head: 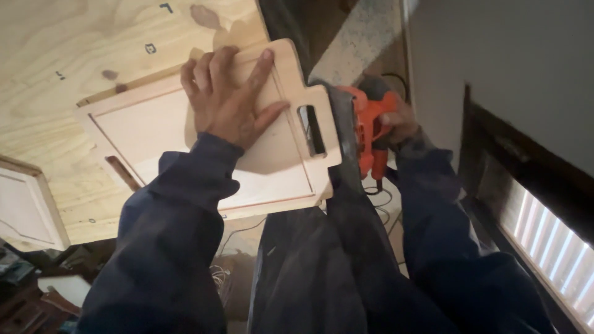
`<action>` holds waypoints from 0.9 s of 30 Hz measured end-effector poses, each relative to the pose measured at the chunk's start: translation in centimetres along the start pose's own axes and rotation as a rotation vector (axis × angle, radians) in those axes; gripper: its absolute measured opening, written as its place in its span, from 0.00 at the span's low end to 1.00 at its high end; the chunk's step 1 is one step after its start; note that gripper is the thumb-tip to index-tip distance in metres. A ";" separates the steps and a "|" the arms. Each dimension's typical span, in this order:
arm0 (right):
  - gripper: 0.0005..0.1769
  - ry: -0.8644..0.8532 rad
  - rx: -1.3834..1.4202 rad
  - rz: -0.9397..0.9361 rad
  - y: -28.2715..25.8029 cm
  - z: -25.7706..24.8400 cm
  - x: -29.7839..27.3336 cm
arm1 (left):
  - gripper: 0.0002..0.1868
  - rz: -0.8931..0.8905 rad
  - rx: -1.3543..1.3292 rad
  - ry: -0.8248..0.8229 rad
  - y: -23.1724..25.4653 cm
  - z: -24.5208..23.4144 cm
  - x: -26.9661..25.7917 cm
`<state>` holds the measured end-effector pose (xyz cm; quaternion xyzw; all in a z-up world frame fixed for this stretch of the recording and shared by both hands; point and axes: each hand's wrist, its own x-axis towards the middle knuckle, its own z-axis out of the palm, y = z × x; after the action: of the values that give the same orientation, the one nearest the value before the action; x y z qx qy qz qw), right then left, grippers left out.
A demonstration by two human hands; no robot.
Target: The person uses an electric sander to smooth the surfaces of two wooden panels on a workbench. They briefly stop to replace the sanding pad, then continue sanding the second panel.
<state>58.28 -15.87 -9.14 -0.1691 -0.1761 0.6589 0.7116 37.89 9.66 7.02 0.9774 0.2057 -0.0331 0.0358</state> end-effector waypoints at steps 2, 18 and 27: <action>0.45 -0.022 0.338 -0.008 0.7 -1.1 0.5 | 0.39 0.015 0.038 -0.006 0.0 0.1 0.0; 0.39 0.001 0.136 -0.096 2.4 1.0 0.7 | 0.38 0.066 0.017 0.036 0.0 0.1 0.0; 0.50 -0.066 -0.185 -0.158 -2.4 -2.5 4.2 | 0.41 0.138 0.087 0.153 -0.5 0.7 -0.2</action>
<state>61.89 -11.87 -10.14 -0.1977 -0.2722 0.5869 0.7365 37.43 10.01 6.32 0.9896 0.1383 0.0352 -0.0201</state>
